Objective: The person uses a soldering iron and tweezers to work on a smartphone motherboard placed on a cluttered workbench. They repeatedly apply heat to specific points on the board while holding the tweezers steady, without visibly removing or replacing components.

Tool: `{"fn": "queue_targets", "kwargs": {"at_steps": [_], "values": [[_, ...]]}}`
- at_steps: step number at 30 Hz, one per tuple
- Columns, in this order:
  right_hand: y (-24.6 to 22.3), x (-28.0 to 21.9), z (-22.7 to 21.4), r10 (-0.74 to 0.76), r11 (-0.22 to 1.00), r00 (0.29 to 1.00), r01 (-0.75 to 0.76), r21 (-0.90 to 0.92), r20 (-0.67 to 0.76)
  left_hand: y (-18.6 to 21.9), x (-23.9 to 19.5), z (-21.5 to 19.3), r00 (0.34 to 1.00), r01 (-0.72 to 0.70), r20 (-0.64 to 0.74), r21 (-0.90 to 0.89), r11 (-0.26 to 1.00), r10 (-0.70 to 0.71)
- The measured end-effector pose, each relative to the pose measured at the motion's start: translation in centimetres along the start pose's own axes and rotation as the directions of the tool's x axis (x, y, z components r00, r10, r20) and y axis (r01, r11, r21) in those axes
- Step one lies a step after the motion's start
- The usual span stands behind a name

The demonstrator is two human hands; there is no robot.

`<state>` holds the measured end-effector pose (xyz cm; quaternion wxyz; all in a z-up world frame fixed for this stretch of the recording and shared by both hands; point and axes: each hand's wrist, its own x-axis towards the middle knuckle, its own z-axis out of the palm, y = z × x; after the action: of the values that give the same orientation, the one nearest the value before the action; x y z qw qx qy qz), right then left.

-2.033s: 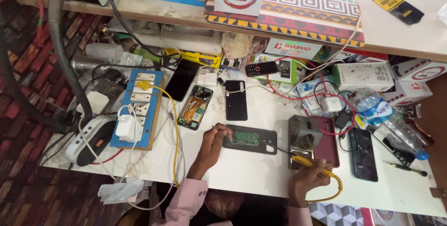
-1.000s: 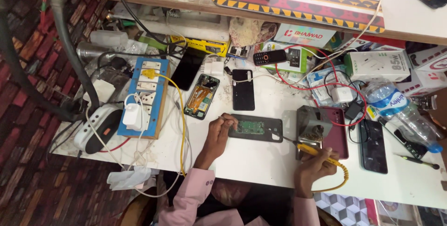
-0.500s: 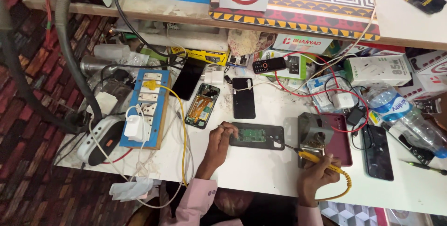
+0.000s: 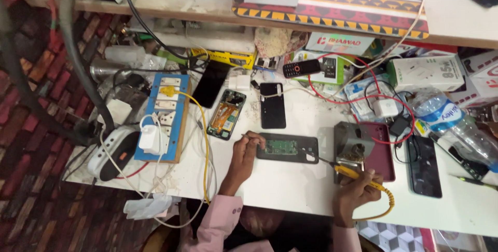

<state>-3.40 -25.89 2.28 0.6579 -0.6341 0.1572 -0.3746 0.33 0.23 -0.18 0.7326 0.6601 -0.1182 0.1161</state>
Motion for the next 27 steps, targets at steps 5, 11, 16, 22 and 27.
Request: {"fn": "queue_targets", "kwargs": {"at_steps": [5,11,16,22,27], "values": [[-0.3,-0.1,-0.2,-0.022,0.999,0.999,0.021,0.038,0.024,0.1,-0.3,0.1,1.000,0.019,-0.004,0.003,1.000,-0.019],[-0.6,-0.3,-0.3,-0.030,1.000,0.999,0.030,0.004,0.039,0.4,-0.5,0.1,0.999,0.035,-0.004,0.010,0.999,-0.035],[-0.5,-0.3,-0.2,-0.033,0.999,0.997,0.036,-0.037,0.067,0.4,-0.2,0.0,1.000,0.031,-0.001,-0.002,1.000,-0.031],[0.8,-0.5,-0.8,-0.098,0.995,0.993,0.100,-0.019,0.065,-0.1,-0.4,0.0,0.998,0.056,-0.003,-0.023,0.998,-0.056],[1.3,-0.7,-1.3,-0.129,0.985,0.989,0.137,-0.107,0.072,-0.2,-0.3,0.0,1.000,0.020,-0.006,-0.009,1.000,-0.020]]}}
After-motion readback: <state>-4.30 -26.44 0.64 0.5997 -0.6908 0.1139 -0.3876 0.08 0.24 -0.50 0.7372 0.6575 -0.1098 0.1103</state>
